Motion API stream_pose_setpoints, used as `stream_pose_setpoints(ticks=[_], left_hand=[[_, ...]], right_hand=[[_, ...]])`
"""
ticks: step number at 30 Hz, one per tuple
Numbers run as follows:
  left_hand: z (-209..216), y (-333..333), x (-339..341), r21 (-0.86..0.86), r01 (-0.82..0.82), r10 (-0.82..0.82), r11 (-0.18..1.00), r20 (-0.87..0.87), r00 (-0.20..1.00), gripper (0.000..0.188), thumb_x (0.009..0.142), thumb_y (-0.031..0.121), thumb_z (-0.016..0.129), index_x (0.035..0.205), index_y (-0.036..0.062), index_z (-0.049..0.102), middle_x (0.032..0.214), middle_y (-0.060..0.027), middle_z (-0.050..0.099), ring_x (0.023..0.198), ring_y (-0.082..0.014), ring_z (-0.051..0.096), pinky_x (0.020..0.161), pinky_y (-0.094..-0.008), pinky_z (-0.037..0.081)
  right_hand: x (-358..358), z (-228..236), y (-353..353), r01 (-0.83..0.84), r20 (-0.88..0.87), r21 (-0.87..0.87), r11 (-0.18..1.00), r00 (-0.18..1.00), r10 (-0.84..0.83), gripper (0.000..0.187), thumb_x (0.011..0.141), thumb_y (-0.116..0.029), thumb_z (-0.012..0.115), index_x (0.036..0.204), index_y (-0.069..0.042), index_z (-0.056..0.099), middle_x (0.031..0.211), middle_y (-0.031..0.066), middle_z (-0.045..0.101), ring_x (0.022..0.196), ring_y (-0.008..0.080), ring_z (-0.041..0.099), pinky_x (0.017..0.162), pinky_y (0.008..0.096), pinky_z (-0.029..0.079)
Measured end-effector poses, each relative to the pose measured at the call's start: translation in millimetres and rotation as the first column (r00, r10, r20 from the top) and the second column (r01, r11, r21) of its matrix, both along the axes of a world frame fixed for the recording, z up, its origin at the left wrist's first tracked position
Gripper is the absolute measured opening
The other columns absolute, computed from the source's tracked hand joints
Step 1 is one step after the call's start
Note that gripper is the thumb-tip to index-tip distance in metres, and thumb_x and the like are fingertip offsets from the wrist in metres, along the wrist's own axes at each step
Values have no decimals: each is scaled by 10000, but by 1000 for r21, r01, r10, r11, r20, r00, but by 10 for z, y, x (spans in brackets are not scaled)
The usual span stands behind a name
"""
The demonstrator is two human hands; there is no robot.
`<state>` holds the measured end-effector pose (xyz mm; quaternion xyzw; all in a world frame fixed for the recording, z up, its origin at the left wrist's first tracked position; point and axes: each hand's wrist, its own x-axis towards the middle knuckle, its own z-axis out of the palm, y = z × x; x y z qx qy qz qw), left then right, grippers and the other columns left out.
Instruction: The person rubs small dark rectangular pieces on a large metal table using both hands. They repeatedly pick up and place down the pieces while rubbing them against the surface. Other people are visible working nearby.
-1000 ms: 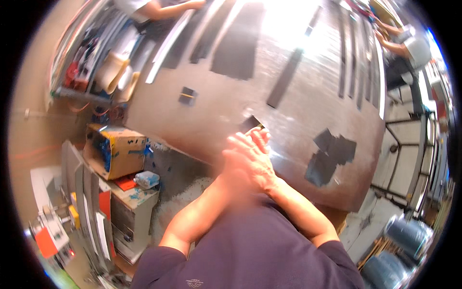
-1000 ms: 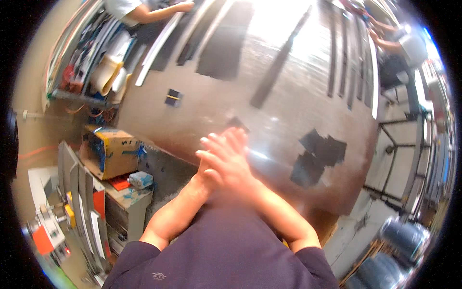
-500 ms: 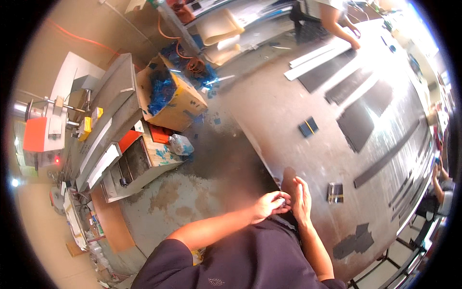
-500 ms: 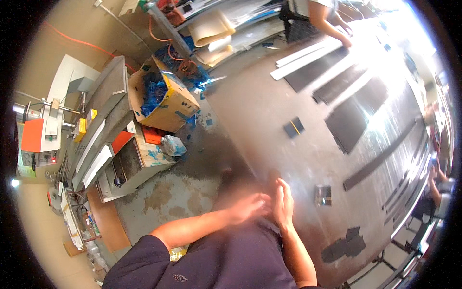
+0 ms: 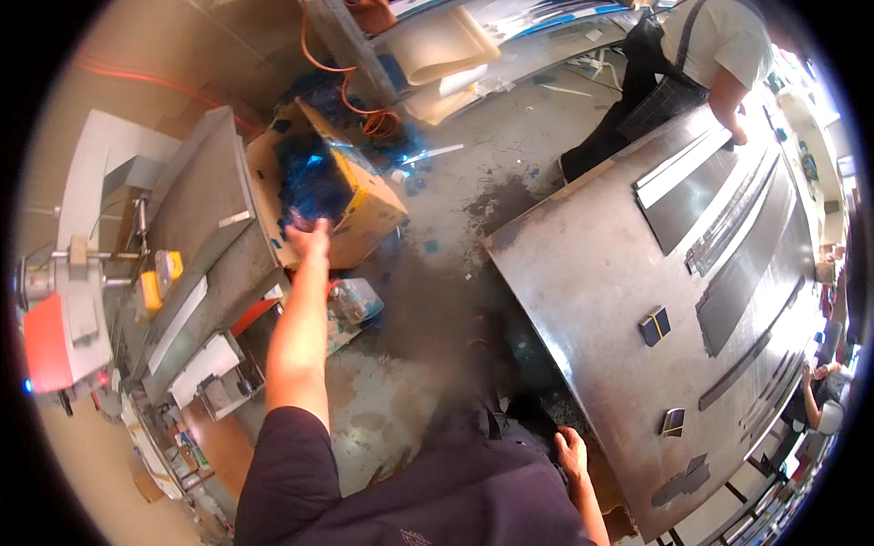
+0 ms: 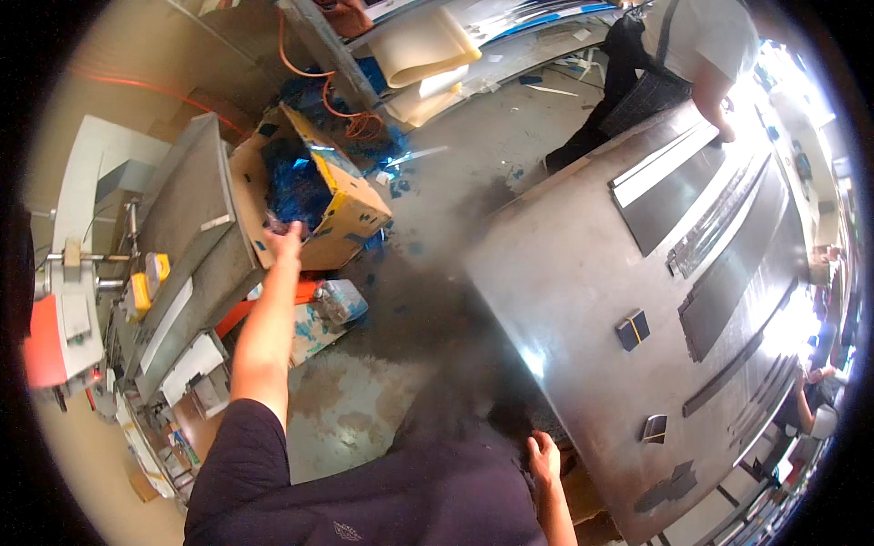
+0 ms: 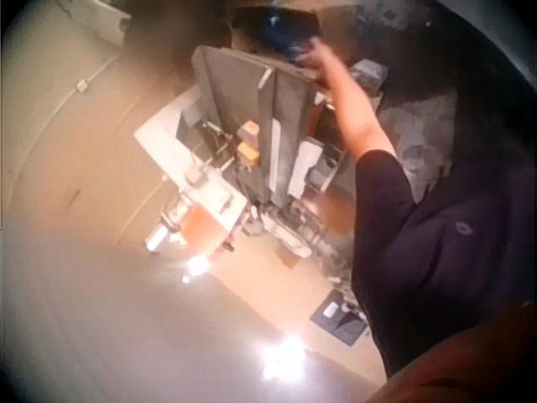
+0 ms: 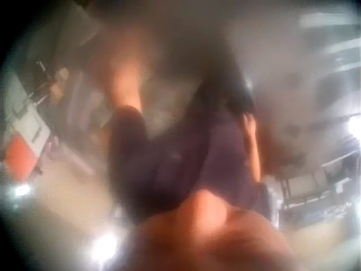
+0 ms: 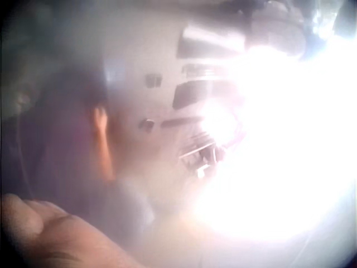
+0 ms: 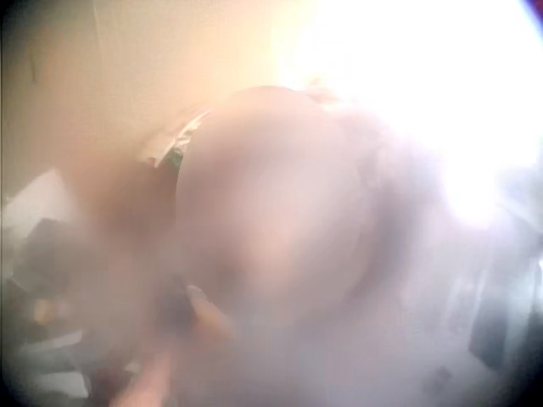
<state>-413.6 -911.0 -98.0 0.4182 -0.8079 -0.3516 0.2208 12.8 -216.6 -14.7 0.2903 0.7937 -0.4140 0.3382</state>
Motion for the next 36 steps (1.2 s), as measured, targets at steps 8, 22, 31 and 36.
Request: stream_pose_setpoints(ticks=[8,22,31,36], left_hand=[[-585,905,-387,437,250,-262,864,-34,964,802,962,271,819,1557,-72,406,1381,-190,667,1284,-283,623,1137,-416,476],[1008,5219,1917,583,784,-972,-211,-208,-107,427,995,147,777,1369,47,597,1077,-90,728,954,-182,712,865,-357,603],[1007,7246,2904,374,873,-949,-313,-87,-303,589,951,244,812,1443,57,546,1196,-152,729,1058,-282,739,949,-419,598],[801,8411,3489,-113,942,-943,-315,148,-297,893,846,373,894,1560,50,464,1512,-224,537,1413,-399,521,1131,-516,476]], right_hand=[[508,-370,-159,246,-185,31,969,954,-237,337,1041,-270,697,1225,9,740,1056,107,773,968,174,708,905,345,565],[1351,-402,-285,650,-216,184,738,759,-615,345,1040,-251,707,1323,-56,724,1147,67,800,992,140,734,920,323,581],[1518,323,1273,517,-410,34,855,788,-460,350,1038,-251,704,1321,-45,714,1266,126,776,1176,244,732,1031,382,560],[1902,413,2312,372,-537,133,919,806,-249,328,1017,-228,687,1278,-32,724,1259,182,757,1181,344,722,1037,425,559]])
